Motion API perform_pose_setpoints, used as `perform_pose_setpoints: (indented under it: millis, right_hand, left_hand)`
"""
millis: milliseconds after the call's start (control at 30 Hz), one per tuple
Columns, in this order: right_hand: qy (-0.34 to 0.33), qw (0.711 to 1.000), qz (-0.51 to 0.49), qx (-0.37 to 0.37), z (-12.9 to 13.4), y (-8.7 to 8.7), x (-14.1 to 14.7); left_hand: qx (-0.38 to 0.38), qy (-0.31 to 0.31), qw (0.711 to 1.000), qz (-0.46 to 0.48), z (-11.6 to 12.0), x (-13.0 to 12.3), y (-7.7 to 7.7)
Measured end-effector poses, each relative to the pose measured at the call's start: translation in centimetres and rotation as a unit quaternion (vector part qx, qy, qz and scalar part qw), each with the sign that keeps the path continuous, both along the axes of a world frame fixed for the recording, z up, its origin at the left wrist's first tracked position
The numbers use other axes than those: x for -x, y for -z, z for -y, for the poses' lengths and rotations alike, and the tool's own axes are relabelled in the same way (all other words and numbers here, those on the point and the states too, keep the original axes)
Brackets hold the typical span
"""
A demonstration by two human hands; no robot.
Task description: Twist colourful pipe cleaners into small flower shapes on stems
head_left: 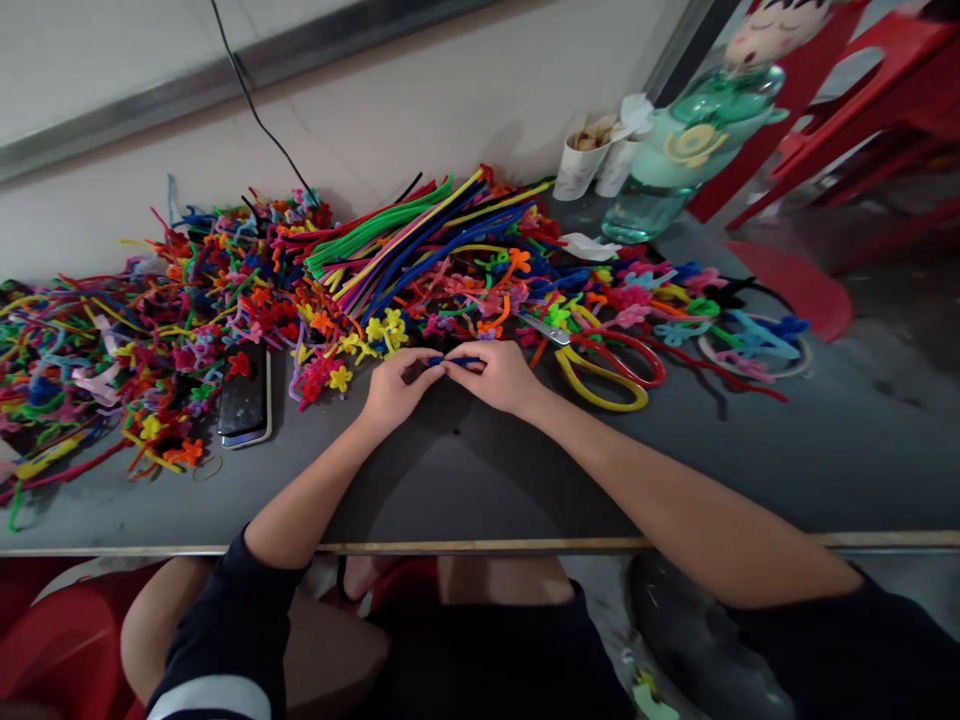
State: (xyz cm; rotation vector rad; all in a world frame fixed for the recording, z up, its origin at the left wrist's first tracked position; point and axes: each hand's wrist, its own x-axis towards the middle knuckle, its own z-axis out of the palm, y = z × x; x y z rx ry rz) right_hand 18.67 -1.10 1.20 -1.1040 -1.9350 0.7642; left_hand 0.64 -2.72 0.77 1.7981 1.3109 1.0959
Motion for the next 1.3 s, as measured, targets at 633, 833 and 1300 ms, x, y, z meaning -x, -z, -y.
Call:
perform_pose_setpoints:
  millis: [633, 833, 1300]
  right_hand:
    - [-0.024, 0.998, 0.042, -0.046, -0.1, 0.3, -0.1]
    - [-0.048, 0.988, 0.113, -0.097, -0.3, 0.2, -1.0]
    - [0.072, 0.974, 0.068, -0.205, -0.9, -0.2, -2.3]
  left_hand:
    - [-0.053, -0.02, 0.995, -0.084, 0.1, 0.0, -0.1]
    - [-0.017, -0.031, 0.999, -0.033, -0.3, 0.2, 0.3]
    - [0.102, 0.053, 0.989, 0.097, -0.5, 0.1, 0.4]
